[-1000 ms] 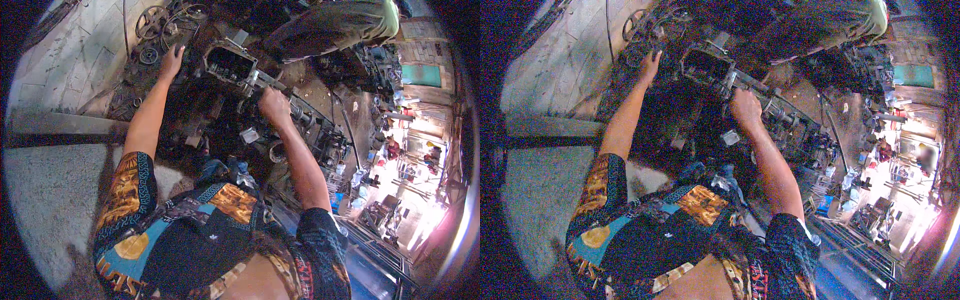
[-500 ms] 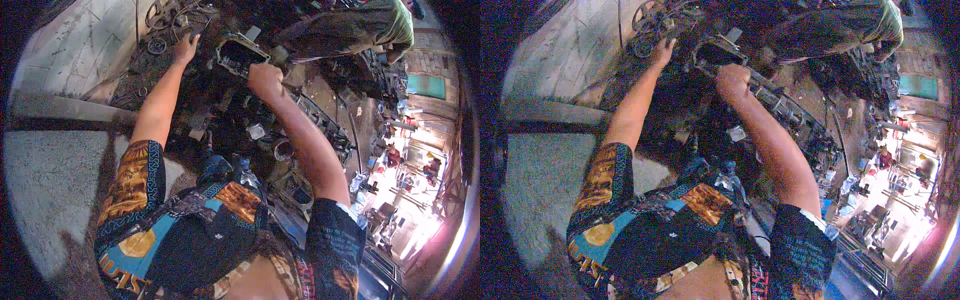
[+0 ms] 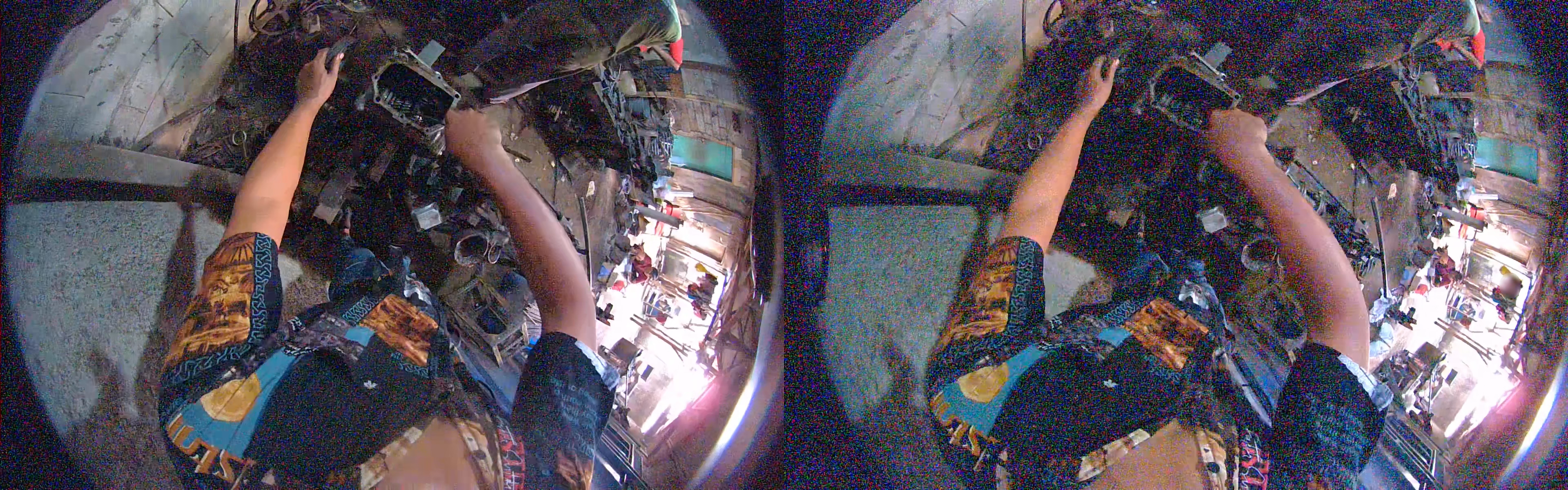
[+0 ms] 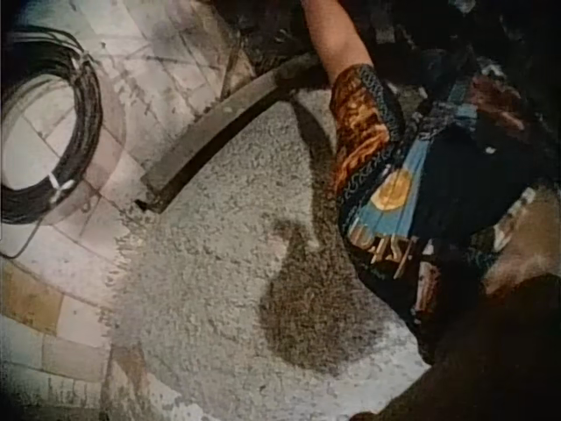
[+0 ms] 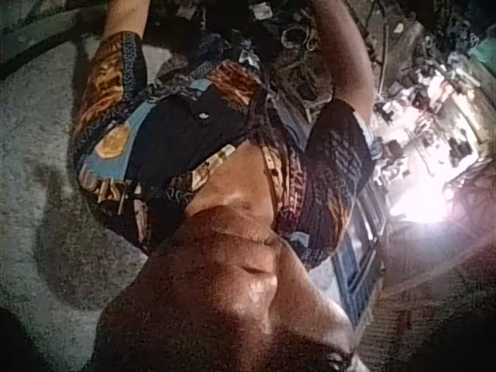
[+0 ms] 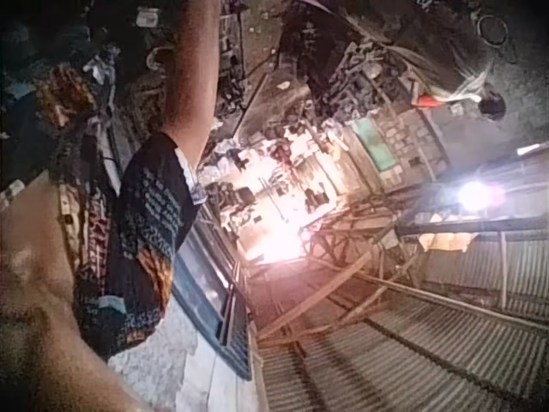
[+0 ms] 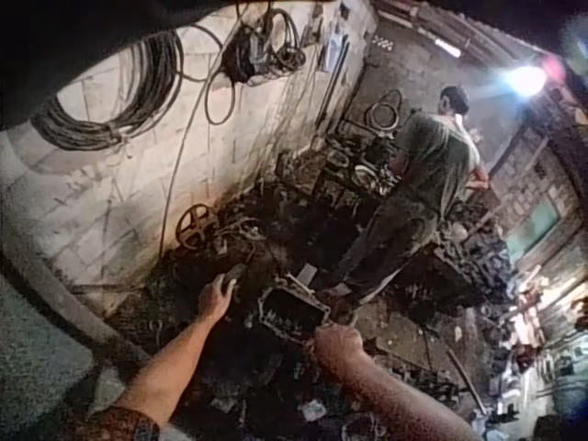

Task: Bending metal pipes using a manual bending machine in a fabrication shop.

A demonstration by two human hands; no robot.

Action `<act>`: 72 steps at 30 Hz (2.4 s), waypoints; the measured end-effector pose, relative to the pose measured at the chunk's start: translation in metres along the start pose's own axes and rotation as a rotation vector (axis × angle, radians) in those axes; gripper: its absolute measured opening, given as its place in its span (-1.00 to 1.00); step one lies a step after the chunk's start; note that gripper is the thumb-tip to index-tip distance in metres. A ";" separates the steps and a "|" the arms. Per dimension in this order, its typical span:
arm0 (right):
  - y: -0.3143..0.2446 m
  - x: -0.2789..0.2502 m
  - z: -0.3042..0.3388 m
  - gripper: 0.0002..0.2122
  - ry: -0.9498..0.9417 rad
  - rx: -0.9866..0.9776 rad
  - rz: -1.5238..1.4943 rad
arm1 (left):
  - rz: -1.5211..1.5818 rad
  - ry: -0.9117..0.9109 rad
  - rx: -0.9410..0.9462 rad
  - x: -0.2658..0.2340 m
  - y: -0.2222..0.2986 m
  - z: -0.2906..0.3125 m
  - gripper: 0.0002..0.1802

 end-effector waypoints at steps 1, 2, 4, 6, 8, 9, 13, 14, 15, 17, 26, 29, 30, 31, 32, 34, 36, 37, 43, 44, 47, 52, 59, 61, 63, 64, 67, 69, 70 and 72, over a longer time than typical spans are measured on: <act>0.005 0.007 0.003 -0.85 0.018 0.016 -0.026 | -0.010 -0.036 0.000 0.001 0.004 -0.003 -0.37; 0.004 0.011 0.005 -0.85 0.015 0.018 -0.026 | -0.024 -0.069 -0.001 0.003 0.004 -0.003 -0.37; 0.003 0.018 0.010 -0.86 0.022 0.069 0.002 | -0.034 -0.032 0.017 0.003 0.008 -0.002 -0.38; -0.004 0.017 0.014 -0.86 0.017 0.072 -0.002 | -0.047 0.010 0.035 0.006 0.001 0.000 -0.39; -0.010 0.020 0.016 -0.85 0.014 0.083 -0.007 | 0.164 0.085 0.074 0.002 -0.004 0.003 -0.41; -0.014 0.025 0.016 -0.84 0.015 0.090 0.002 | 0.167 0.080 0.081 0.003 -0.003 0.003 -0.41; -0.025 0.027 0.020 -0.85 0.012 0.078 0.029 | 0.076 0.085 0.044 0.001 -0.006 0.007 -0.47; -0.028 0.025 0.019 -0.86 0.030 0.091 0.011 | 0.056 0.071 0.051 -0.001 -0.004 0.003 -0.48; -0.030 0.022 0.015 -0.86 0.029 0.090 0.007 | 0.053 0.070 0.053 -0.002 -0.002 0.000 -0.48; -0.034 0.011 0.004 -0.86 0.073 0.057 0.157 | 0.002 -0.005 0.027 -0.003 0.003 -0.002 -0.48; -0.032 -0.013 -0.044 -0.81 -0.014 -0.156 0.142 | -0.118 0.046 0.134 0.015 0.024 -0.022 -0.52; -0.009 -0.003 -0.047 -0.82 -0.025 -0.194 0.052 | -0.134 0.042 0.120 0.015 0.028 -0.022 -0.53; -0.001 0.004 -0.042 -0.82 -0.027 -0.191 0.056 | -0.130 0.041 0.119 0.015 0.029 -0.020 -0.53; 0.006 0.012 -0.035 -0.83 -0.002 -0.175 0.059 | -0.091 0.041 0.114 0.015 0.031 -0.017 -0.54; 0.010 0.014 -0.030 -0.84 0.028 -0.161 0.059 | -0.058 0.045 0.109 0.014 0.031 -0.018 -0.54; 0.004 0.010 -0.020 -0.85 0.016 -0.178 0.081 | 0.005 0.075 0.100 0.015 0.011 -0.012 -0.54; -0.003 0.010 -0.011 -0.86 0.007 -0.182 0.103 | 0.073 0.101 0.102 0.014 -0.010 0.000 -0.55; -0.006 0.020 -0.007 -0.86 0.018 -0.144 0.067 | 0.097 0.193 0.134 0.009 -0.022 0.010 -0.57; -0.026 0.033 0.023 -0.87 0.103 0.026 0.048 | 0.245 0.189 -0.009 -0.022 -0.037 0.056 -0.46; -0.030 0.034 0.025 -0.87 0.108 0.026 0.037 | 0.277 0.177 -0.077 -0.021 -0.052 0.064 -0.39; -0.024 0.045 0.039 -0.88 0.089 0.131 -0.067 | 0.226 0.071 -0.227 -0.029 -0.028 0.084 -0.28; -0.028 0.049 0.041 -0.88 0.047 0.099 -0.066 | 0.155 -0.049 -0.552 -0.025 -0.061 0.107 -0.22; 0.036 0.104 0.101 -0.79 0.262 0.438 -0.520 | 0.003 0.073 -0.154 -0.026 -0.022 0.100 -0.20; 0.054 0.125 0.148 -0.71 0.437 0.526 -0.734 | 0.272 0.082 -0.148 -0.029 -0.011 0.107 -0.18; 0.067 0.130 0.205 -0.68 0.478 0.652 -0.823 | 0.270 0.147 -0.132 -0.035 -0.032 0.133 -0.16; 0.077 0.146 0.246 -0.68 0.570 0.719 -0.794 | 0.249 0.122 -0.215 -0.032 -0.024 0.156 -0.15; 0.106 0.184 0.358 -0.70 0.425 1.051 -0.924 | 0.165 0.036 -0.222 -0.034 -0.071 0.245 -0.16; 0.119 0.225 0.444 -0.74 0.439 1.179 -0.832 | -0.117 -0.099 -0.249 -0.028 -0.095 0.300 -0.16; 0.127 0.253 0.492 -0.73 0.387 1.282 -0.755 | -0.155 -0.221 -0.255 -0.031 -0.070 0.337 -0.16; 0.127 0.293 0.560 -0.71 0.393 1.373 -0.662 | -0.267 -0.285 -0.341 -0.050 -0.106 0.397 -0.26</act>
Point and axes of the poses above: each hand's wrist, its own z-axis away from the middle knuckle, its own x-axis out of the palm, y = z × x, the point moved 4 cm from there along -z, towards the middle knuckle, and after that the axes turned 12 degrees about y, right-handed, at the moved point
